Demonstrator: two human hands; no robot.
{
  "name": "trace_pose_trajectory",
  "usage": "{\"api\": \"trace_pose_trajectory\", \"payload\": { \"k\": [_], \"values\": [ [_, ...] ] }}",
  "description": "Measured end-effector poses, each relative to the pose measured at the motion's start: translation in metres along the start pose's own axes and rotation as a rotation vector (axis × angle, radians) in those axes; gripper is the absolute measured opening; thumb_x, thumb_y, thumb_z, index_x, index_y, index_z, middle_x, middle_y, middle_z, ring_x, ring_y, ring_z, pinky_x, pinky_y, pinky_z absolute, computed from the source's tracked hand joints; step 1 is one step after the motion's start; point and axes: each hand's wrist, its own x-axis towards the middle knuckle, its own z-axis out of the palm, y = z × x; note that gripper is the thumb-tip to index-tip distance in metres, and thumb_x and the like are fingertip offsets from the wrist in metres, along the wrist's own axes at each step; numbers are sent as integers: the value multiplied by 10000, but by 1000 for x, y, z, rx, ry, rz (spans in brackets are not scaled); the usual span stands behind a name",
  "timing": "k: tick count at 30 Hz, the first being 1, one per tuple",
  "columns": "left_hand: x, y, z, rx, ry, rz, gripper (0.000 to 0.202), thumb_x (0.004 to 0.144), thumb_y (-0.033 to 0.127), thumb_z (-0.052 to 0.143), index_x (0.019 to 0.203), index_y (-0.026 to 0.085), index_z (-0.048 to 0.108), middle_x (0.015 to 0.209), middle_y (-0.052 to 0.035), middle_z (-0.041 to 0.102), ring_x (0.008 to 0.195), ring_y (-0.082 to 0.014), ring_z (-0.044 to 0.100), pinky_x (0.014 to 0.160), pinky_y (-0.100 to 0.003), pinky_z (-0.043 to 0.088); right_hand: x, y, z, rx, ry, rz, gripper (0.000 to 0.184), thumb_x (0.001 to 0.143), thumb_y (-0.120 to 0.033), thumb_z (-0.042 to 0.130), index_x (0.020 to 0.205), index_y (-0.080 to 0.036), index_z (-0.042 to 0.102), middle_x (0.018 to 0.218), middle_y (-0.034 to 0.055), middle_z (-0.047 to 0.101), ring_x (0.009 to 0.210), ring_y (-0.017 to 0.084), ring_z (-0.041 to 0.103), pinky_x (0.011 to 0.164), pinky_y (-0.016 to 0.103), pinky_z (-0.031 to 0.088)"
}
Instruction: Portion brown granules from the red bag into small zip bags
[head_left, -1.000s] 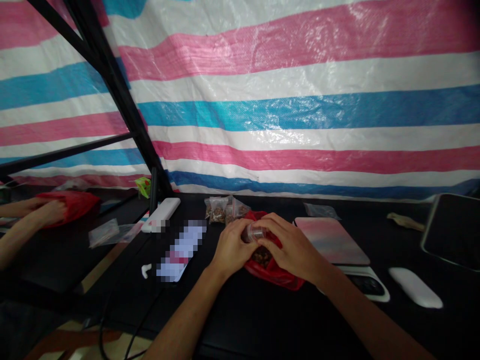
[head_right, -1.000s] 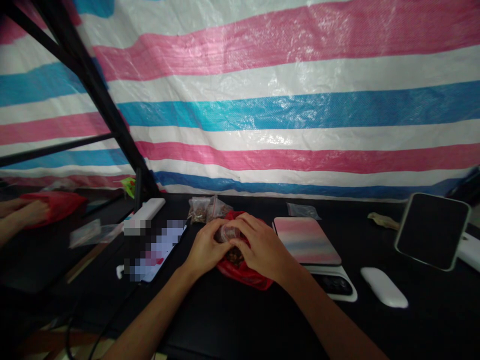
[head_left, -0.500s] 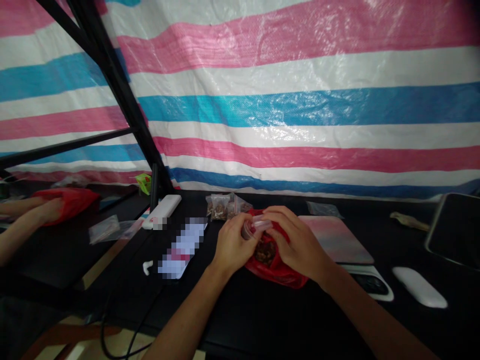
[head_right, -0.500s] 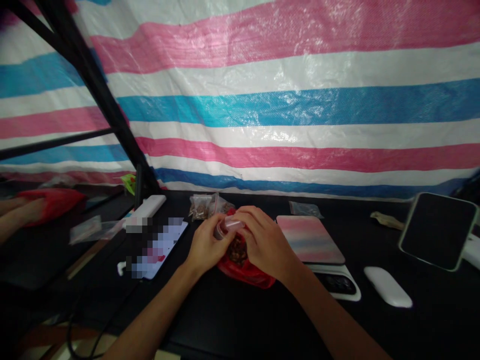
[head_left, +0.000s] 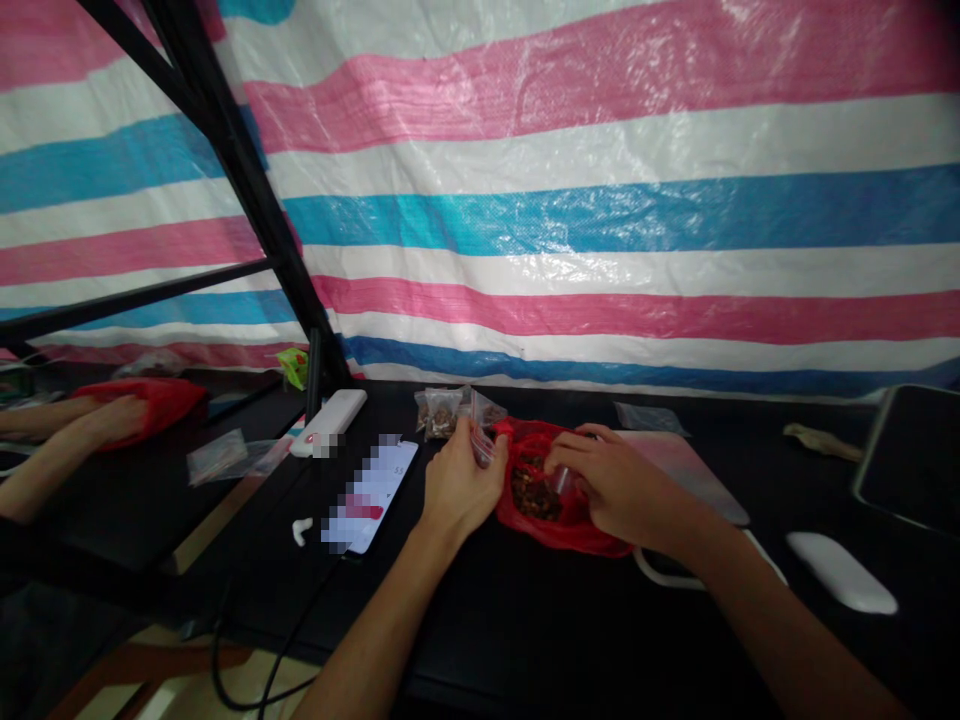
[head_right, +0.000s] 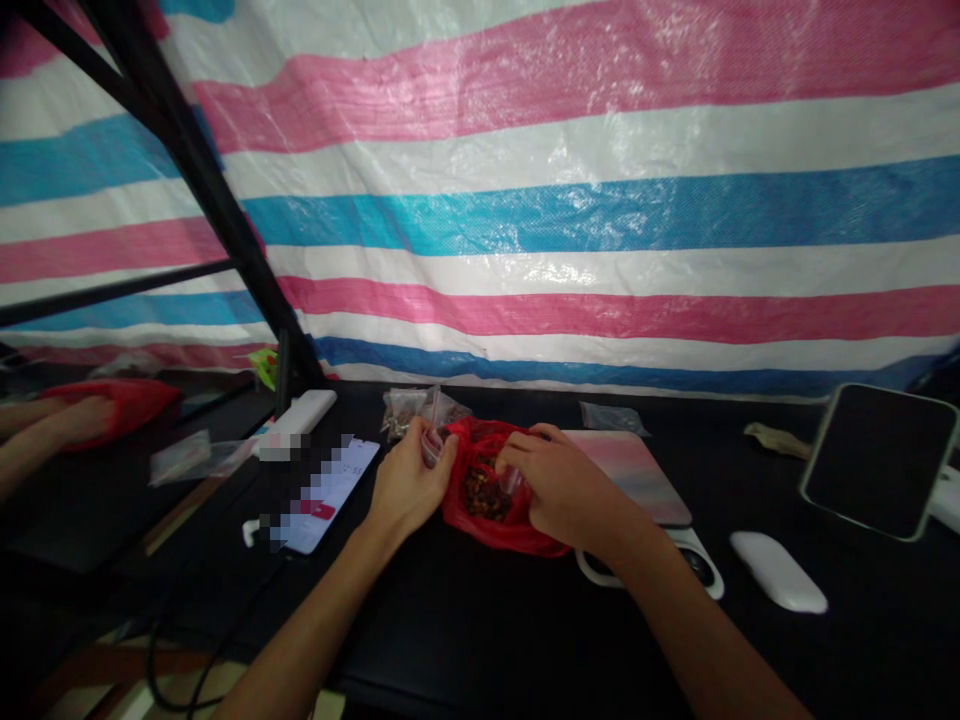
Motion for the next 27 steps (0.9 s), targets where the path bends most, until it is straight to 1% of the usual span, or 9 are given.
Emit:
{"api": "trace_pose_trajectory", "payload": {
  "k": [2, 4, 8, 11, 14, 16, 20, 23, 27],
  "values": [
    [-1, -3, 0, -59, -10, -13, 376, 859, 592, 659, 933, 235, 565, 730, -38, 673, 626, -236, 649, 589, -287, 314, -1, 0, -1, -30, 25, -4, 624, 539, 91, 484, 1022, -244, 691, 1170, 27, 720, 1134, 225, 624, 1111, 429, 321],
    [-2, -7, 0, -152, -82, -6, 371, 780, 520, 764, 929, 233, 580, 712, -27, 669, 589, -223, 630, 564, -277, 317, -2, -2, -2, -16, 26, 0, 631, 584, 79, 504, 1078, -265, 693, 1198, 24, 716, 1147, 229, 619, 1087, 429, 342],
    [-1, -13, 5, -292, -265, 24, 241, 728, 224, 747, 902, 222, 579, 758, -6, 676, 609, -173, 608, 566, -252, 367, -10, -5, -1, 104, -66, 71, 388, 772, -37, 590, 1033, -303, 696, 1107, 6, 732, 1043, 231, 655, 953, 382, 434],
    [3, -16, 13, -413, -247, -19, 191, 718, 122, 657, 839, 208, 538, 712, 27, 620, 613, -134, 569, 565, -226, 377, -17, -6, 0, 123, -70, 174, 327, 761, -93, 661, 1021, -291, 661, 1017, 15, 736, 891, 235, 669, 775, 339, 458],
    [8, -15, 19, -578, -218, -121, 171, 752, 151, 636, 812, 210, 488, 640, 68, 536, 524, -94, 495, 518, -203, 355, -20, -6, -4, 120, -74, 207, 327, 700, -58, 647, 943, -273, 614, 879, -4, 727, 765, 212, 658, 650, 306, 410],
    [9, -12, 19, -670, -219, -197, 178, 777, 193, 639, 825, 215, 469, 618, 82, 517, 476, -83, 464, 488, -198, 341, -20, -7, -7, 143, -87, 187, 326, 674, -24, 607, 890, -266, 589, 835, -22, 716, 737, 196, 650, 621, 295, 386],
    [8, -4, 13, -759, -209, -269, 157, 801, 241, 642, 867, 207, 504, 623, 76, 546, 470, -84, 471, 484, -197, 354, -15, -8, -11, 176, -80, 133, 391, 661, 23, 568, 907, -278, 607, 898, -32, 742, 793, 203, 659, 665, 308, 402],
    [7, 1, 9, -850, -235, -285, 146, 803, 253, 613, 929, 193, 568, 717, 31, 628, 562, -112, 558, 540, -214, 424, -12, -9, -11, 129, -66, 97, 396, 681, 28, 562, 923, -277, 631, 977, -16, 757, 892, 223, 670, 777, 342, 416],
    [7, 6, 4, -987, -295, -247, 210, 756, 200, 564, 953, 184, 635, 866, -27, 703, 747, -160, 656, 675, -257, 510, -8, -13, -7, -33, -53, 146, 240, 754, -90, 653, 936, -245, 636, 1014, 38, 756, 934, 260, 666, 876, 406, 397]
  ]
}}
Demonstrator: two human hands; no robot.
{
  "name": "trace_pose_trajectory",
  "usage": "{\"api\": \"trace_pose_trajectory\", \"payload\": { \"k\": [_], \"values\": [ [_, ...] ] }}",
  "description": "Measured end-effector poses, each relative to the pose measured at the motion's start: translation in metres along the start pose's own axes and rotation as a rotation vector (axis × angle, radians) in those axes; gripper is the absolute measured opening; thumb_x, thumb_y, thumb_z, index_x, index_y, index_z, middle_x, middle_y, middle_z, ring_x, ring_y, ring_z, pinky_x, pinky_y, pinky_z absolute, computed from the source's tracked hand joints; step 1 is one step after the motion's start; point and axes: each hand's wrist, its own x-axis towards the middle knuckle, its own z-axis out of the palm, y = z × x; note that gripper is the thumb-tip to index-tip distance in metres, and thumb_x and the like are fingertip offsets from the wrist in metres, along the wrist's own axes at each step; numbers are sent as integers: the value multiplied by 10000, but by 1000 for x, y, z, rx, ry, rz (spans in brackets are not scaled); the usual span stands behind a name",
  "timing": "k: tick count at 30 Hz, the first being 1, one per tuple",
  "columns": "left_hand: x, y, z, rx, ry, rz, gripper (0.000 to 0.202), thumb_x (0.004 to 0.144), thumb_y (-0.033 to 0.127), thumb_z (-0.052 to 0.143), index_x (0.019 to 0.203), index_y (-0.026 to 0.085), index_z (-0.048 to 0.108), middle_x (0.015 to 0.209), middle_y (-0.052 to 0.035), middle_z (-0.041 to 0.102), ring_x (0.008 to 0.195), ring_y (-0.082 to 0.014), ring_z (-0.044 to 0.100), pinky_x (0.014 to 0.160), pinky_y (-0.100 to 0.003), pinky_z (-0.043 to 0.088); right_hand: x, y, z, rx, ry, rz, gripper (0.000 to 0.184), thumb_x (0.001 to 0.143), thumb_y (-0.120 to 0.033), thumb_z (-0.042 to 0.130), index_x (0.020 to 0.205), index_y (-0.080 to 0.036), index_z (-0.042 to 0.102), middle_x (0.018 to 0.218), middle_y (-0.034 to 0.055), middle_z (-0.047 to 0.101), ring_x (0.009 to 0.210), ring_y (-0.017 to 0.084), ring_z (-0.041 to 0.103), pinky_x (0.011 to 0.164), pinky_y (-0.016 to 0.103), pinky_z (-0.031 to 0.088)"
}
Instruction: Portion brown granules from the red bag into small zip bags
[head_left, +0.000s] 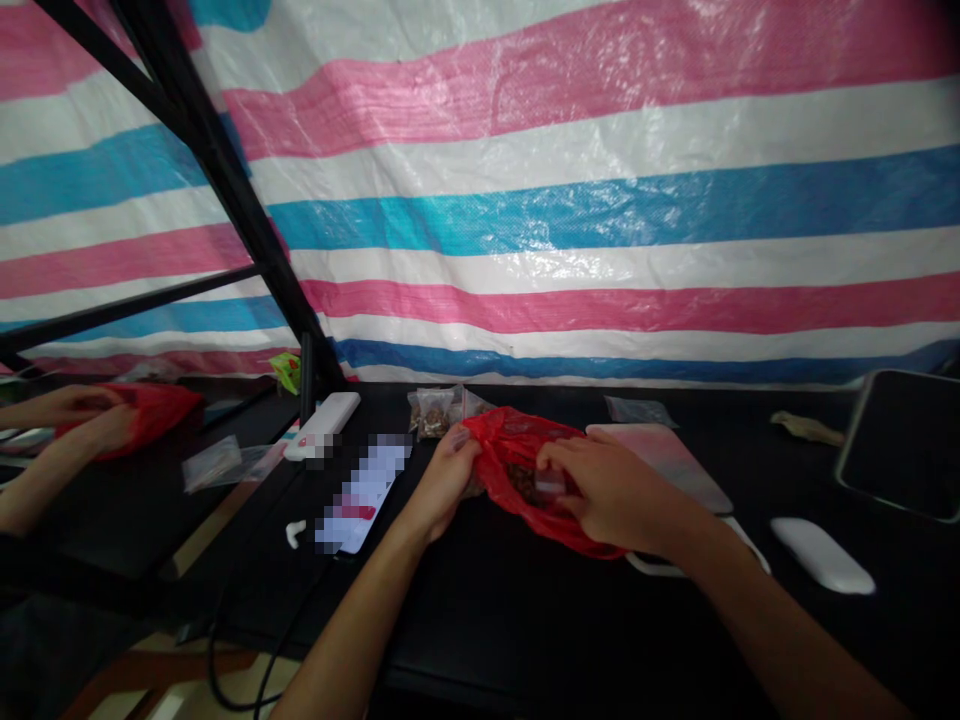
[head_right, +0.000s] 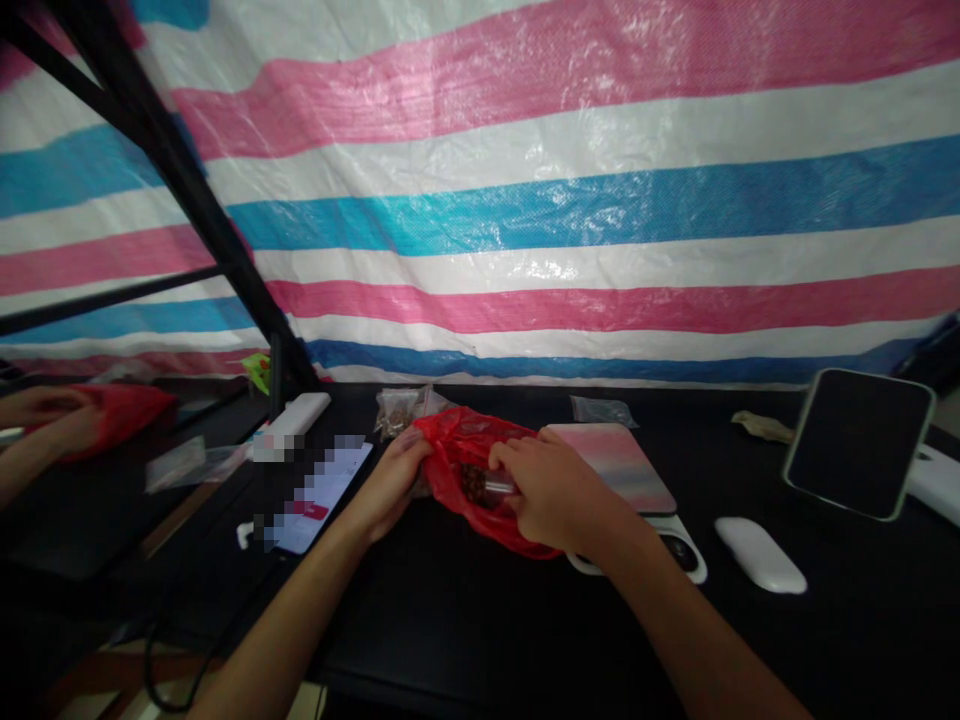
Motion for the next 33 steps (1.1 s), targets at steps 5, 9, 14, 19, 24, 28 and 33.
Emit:
{"api": "trace_pose_trajectory", "payload": {
  "k": [5, 9, 14, 19, 24, 28, 33],
  "values": [
    [-2, 6, 1, 37, -11, 26, 197, 716, 180, 544, 871, 181, 665, 886, -33, 716, 805, -165, 655, 735, -256, 525, 3, -6, 8, -89, 4, 53, 194, 792, -170, 677, 976, -219, 639, 1048, 94, 749, 950, 282, 659, 877, 414, 403],
    [-1, 6, 1, -18, 14, -5, 158, 694, 173, 558, 823, 176, 648, 779, -8, 683, 644, -129, 590, 621, -225, 490, 3, -6, 10, -127, 34, 19, 329, 727, -71, 609, 1020, -216, 647, 1107, 95, 739, 993, 277, 652, 879, 402, 394],
    [1, 0, -1, -23, -8, 19, 251, 741, 151, 550, 948, 178, 690, 935, -29, 734, 768, -147, 658, 732, -250, 535, 2, -6, 9, -168, 62, 2, 365, 691, -74, 618, 1025, -217, 662, 1110, 97, 737, 1012, 299, 647, 922, 446, 375],
    [-3, -4, 1, -58, -91, -51, 307, 763, 149, 575, 1042, 188, 696, 986, -48, 747, 869, -182, 706, 813, -305, 570, 2, -10, 10, -132, 32, 31, 204, 774, -163, 655, 972, -212, 653, 1054, 103, 752, 977, 300, 661, 910, 440, 413],
    [-3, 0, 6, -41, -53, 15, 259, 746, 156, 592, 970, 190, 718, 977, -57, 748, 944, -205, 708, 836, -307, 579, 5, -11, 16, -105, 37, 70, 172, 812, -212, 689, 976, -216, 638, 1069, 94, 751, 955, 308, 669, 872, 435, 442],
    [-1, 2, 7, 5, 3, 17, 211, 745, 187, 582, 915, 185, 706, 921, -57, 744, 893, -203, 711, 795, -304, 576, 9, -10, 22, -124, 60, 86, 201, 837, -206, 691, 1030, -210, 635, 1133, 101, 736, 982, 318, 664, 875, 445, 446],
    [0, -3, 6, -48, -45, -41, 225, 762, 236, 627, 955, 163, 717, 873, -60, 748, 800, -207, 711, 735, -313, 565, 13, -9, 28, -134, 74, 98, 258, 895, -217, 658, 1151, -188, 638, 1145, 114, 735, 1018, 317, 661, 917, 451, 429]
  ]
}}
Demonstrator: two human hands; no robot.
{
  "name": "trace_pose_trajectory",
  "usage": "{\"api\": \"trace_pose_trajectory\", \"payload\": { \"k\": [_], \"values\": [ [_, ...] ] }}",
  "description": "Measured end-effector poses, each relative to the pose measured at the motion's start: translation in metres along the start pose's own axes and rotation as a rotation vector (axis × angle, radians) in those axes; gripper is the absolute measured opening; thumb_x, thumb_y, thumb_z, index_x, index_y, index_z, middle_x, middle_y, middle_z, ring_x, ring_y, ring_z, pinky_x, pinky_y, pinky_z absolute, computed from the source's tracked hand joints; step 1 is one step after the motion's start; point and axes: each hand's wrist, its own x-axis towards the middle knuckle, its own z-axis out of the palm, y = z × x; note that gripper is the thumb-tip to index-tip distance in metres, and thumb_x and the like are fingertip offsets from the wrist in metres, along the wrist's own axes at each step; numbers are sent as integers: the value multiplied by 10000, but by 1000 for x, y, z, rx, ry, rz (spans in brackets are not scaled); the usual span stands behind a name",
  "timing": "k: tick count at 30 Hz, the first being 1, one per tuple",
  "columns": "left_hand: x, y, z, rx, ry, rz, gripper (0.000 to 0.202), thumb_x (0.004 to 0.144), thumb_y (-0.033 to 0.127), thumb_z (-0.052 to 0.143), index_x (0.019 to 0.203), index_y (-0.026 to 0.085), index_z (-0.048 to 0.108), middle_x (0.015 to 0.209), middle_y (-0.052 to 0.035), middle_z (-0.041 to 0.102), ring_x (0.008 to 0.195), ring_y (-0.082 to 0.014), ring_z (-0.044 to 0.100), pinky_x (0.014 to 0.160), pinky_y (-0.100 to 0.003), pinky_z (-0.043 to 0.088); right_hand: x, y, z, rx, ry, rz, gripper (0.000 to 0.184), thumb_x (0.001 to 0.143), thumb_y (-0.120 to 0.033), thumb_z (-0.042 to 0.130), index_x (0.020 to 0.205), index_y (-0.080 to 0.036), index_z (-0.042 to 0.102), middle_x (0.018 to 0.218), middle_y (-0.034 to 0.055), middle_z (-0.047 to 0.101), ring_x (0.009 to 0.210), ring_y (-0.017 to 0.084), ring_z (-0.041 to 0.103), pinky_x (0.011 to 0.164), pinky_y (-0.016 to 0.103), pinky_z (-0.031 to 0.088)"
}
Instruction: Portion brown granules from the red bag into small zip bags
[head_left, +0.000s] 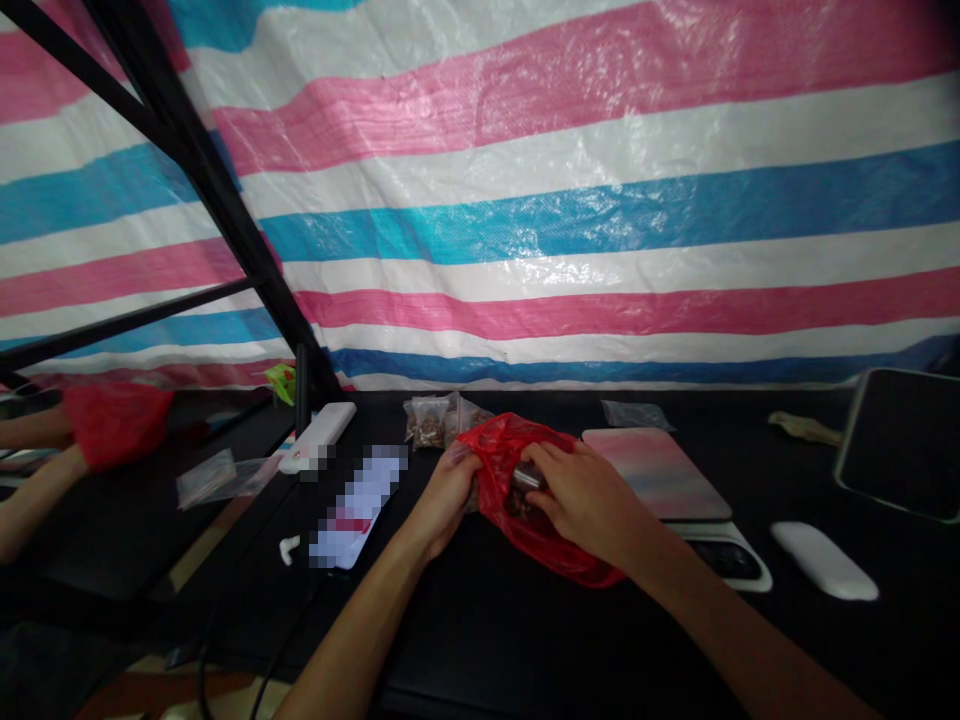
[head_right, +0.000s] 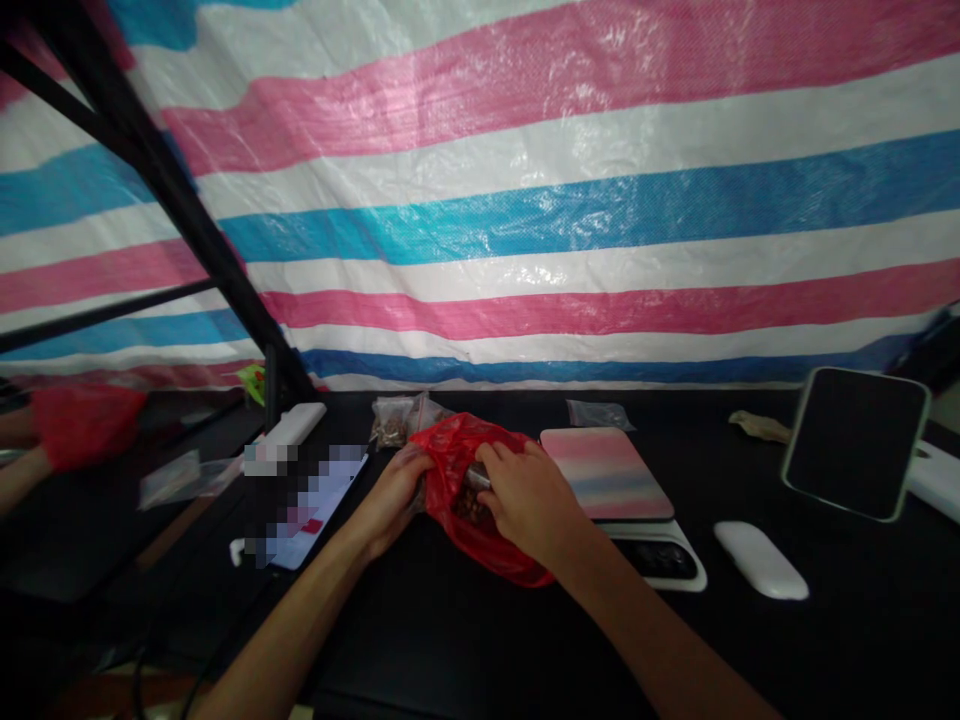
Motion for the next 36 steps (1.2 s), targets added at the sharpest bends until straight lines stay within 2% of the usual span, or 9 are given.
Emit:
{"api": "trace_pose_trajectory", "payload": {
  "k": [4, 7, 12, 15, 19, 23, 26, 31, 36],
  "values": [
    [0, -4, -1, -18, -19, -45, 187, 750, 225, 632, 902, 145, 708, 819, -64, 739, 752, -211, 700, 680, -301, 542, 1, 1, 5, 29, 29, -34, 327, 891, -164, 623, 1218, -176, 619, 1179, 120, 724, 1063, 308, 659, 959, 451, 401],
    [2, -5, -4, 11, 20, -3, 134, 744, 196, 611, 857, 151, 668, 819, -55, 717, 757, -195, 681, 703, -291, 527, 3, 2, 7, 89, 52, -35, 299, 886, -147, 602, 1180, -194, 629, 1154, 101, 730, 1078, 287, 662, 959, 430, 387],
    [7, 1, -11, 223, 342, 326, 145, 758, 159, 631, 852, 196, 527, 794, 20, 598, 738, -133, 589, 714, -239, 475, 6, 6, 7, 251, 77, 21, 269, 864, -170, 620, 1130, -205, 623, 1063, 65, 757, 1009, 257, 686, 912, 387, 404],
    [2, 7, -12, 317, 431, 556, 190, 811, 164, 645, 916, 211, 494, 836, 32, 532, 748, -115, 541, 723, -219, 451, 8, 11, 6, 373, 82, 80, 270, 851, -177, 627, 1118, -211, 609, 959, 44, 752, 883, 226, 687, 805, 346, 436],
    [-7, 5, -11, 493, 324, 658, 129, 880, 195, 626, 930, 218, 510, 814, 30, 514, 720, -122, 517, 692, -227, 427, 9, 20, -2, 548, 129, 96, 253, 857, -176, 617, 1102, -230, 587, 962, 25, 738, 860, 205, 675, 798, 338, 474],
    [-9, -4, -9, 828, 140, 508, 59, 921, 261, 603, 926, 223, 558, 776, 25, 570, 672, -141, 536, 648, -253, 390, 9, 21, -14, 753, 234, 50, 261, 884, -176, 602, 1131, -253, 567, 1090, 22, 722, 1018, 199, 675, 965, 366, 494],
    [-8, -8, -7, 915, 84, 461, 130, 891, 301, 652, 953, 222, 570, 879, -6, 636, 761, -172, 594, 702, -275, 422, 8, 13, -18, 809, 306, -8, 283, 896, -172, 600, 1166, -255, 580, 1131, 35, 700, 1061, 203, 664, 988, 371, 510],
    [-8, -9, -5, 840, 24, 447, 139, 859, 274, 682, 960, 212, 609, 929, -32, 677, 861, -204, 633, 754, -287, 460, 5, -8, -10, 639, 302, -208, 431, 892, -84, 589, 1265, -298, 627, 1261, 46, 644, 1181, 205, 622, 1042, 368, 504],
    [-7, -10, -4, 753, -10, 426, 112, 863, 269, 688, 945, 207, 643, 938, -30, 699, 885, -204, 654, 781, -285, 480, 3, -12, 0, 408, 349, -345, 485, 958, -48, 468, 1332, -312, 628, 1365, 60, 613, 1261, 215, 587, 1084, 396, 486]
  ]
}}
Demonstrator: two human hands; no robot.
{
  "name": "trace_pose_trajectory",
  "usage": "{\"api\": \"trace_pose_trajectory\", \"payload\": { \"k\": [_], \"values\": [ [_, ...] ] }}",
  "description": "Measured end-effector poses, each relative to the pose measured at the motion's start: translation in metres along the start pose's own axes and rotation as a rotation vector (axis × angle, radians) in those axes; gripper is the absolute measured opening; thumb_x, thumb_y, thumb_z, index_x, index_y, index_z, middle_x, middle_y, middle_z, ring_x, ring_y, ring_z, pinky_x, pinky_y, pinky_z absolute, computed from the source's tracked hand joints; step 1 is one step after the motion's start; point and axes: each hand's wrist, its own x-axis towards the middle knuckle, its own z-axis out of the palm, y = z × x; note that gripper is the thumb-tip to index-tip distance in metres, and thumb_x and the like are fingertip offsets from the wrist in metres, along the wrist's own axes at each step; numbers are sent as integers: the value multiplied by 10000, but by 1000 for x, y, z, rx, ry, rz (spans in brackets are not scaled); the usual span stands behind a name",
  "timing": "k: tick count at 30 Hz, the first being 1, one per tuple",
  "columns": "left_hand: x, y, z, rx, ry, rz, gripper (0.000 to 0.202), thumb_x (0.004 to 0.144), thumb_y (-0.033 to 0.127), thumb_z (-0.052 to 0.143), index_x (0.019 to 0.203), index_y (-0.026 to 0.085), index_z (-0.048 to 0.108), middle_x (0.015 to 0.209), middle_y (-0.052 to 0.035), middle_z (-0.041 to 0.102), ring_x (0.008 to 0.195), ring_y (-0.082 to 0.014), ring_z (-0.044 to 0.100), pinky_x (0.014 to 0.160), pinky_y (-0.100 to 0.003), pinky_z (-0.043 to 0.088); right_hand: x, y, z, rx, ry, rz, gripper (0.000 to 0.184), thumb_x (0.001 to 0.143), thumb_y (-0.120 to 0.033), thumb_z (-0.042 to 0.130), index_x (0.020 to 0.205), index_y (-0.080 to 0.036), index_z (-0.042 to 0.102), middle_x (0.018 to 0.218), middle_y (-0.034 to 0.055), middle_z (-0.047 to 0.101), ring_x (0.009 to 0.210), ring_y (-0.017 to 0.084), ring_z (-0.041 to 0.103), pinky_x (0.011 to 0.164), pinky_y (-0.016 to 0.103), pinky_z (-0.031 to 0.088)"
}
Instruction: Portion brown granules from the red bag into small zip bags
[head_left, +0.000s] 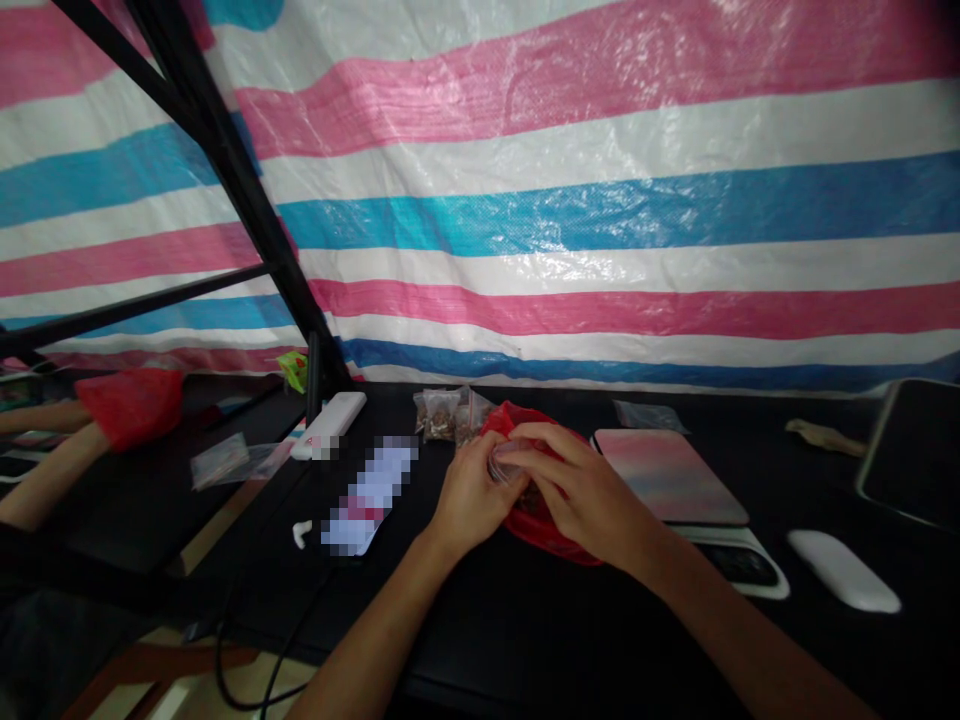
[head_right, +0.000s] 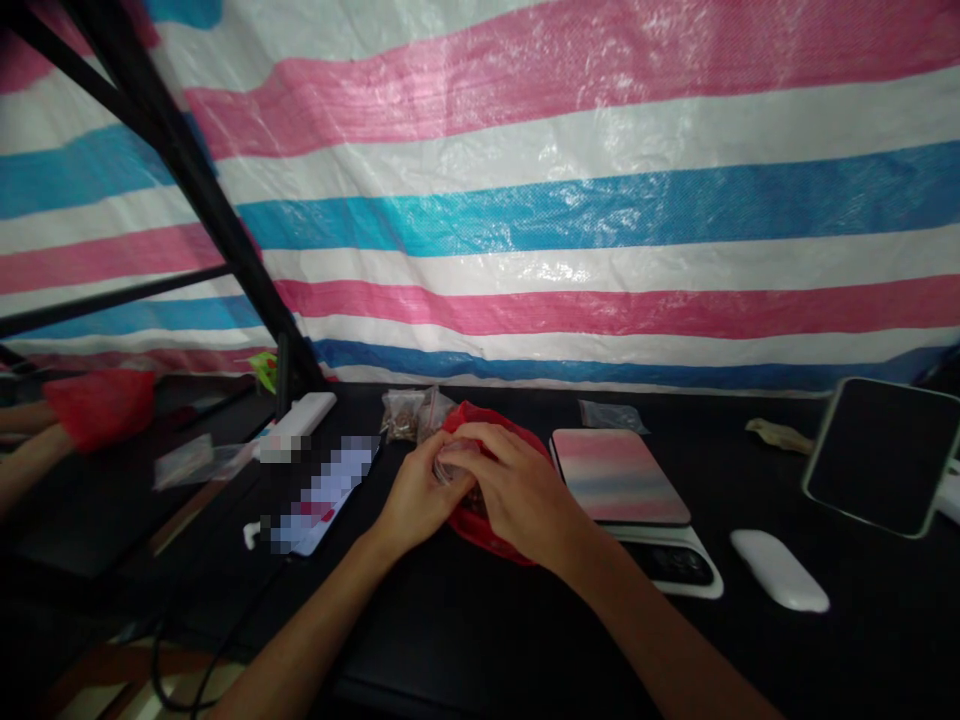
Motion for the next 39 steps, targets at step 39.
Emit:
{"api": "trace_pose_trajectory", "payload": {
  "k": [39],
  "values": [
    [11, 1, -14, -637, 214, -494, 160, 675, 138, 621, 705, 195, 475, 573, 70, 515, 496, -68, 458, 502, -199, 324, -7, 17, -20, -247, -336, 298, 212, 802, -123, 628, 965, -253, 588, 953, 15, 710, 843, 226, 609, 744, 335, 360]
  ]
}}
